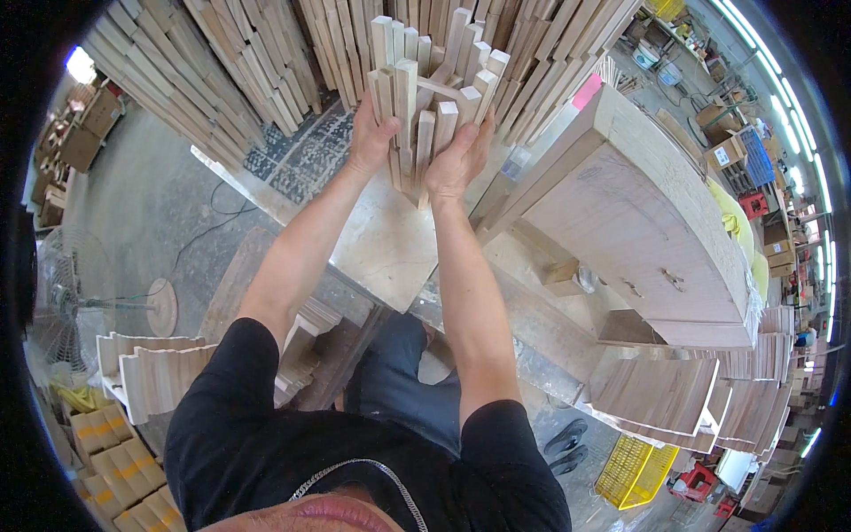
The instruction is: The recorder is manually assembling cross-shaped wooden components and stacking them onto a larger pile in a furniture factory.
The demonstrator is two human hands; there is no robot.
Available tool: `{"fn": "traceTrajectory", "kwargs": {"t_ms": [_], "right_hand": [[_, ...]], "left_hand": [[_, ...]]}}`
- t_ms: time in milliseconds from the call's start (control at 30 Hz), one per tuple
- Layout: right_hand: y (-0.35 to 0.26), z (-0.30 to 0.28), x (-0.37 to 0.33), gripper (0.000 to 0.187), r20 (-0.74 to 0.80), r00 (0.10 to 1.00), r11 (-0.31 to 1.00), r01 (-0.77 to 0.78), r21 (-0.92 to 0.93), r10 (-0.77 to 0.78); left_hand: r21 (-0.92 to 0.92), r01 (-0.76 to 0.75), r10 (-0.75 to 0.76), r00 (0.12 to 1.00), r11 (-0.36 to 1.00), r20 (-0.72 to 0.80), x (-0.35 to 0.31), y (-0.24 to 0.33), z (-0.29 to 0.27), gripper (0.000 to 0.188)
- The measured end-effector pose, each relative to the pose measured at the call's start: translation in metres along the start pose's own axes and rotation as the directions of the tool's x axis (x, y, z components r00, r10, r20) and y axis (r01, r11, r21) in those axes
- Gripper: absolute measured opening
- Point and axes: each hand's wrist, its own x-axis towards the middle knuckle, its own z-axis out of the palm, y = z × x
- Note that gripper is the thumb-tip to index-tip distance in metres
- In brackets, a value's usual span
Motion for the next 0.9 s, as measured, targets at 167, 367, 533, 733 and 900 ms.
{"fn": "traceTrajectory", "kwargs": {"t_ms": [167, 367, 533, 733, 900], "right_hand": [[0.005, -0.002, -0.01, 0.075, -0.122, 0.989, 0.986, -0.071, 0.151, 0.09], [0.053, -0.013, -0.034, 0.08, 0.076, 0.957, 0.945, -0.288, 0.154, 0.279], [0.047, -0.01, -0.037, 0.084, 0.12, 0.959, 0.945, -0.273, 0.178, 0.255], [0.013, -0.036, -0.061, 0.082, 0.165, 0.922, 0.934, -0.331, -0.136, 0.35], [-0.066, -0.106, -0.142, 0.059, 0.428, 0.873, 0.97, -0.179, -0.162, 0.232]], "left_hand": [[-0.058, -0.042, 0.041, 0.999, 0.997, -0.023, -0.02, -0.007, -0.008, 0.128], [0.301, 0.272, -0.319, 0.94, 0.914, 0.122, -0.074, 0.0, -0.002, 0.145], [0.353, 0.295, -0.327, 0.945, 0.888, 0.032, -0.086, -0.012, 0.004, 0.143], [0.398, 0.275, -0.283, 0.958, 0.875, -0.041, -0.094, -0.028, 0.01, 0.128], [0.256, 0.237, -0.248, 0.969, 0.937, 0.01, -0.097, -0.034, 0.013, 0.117]]}}
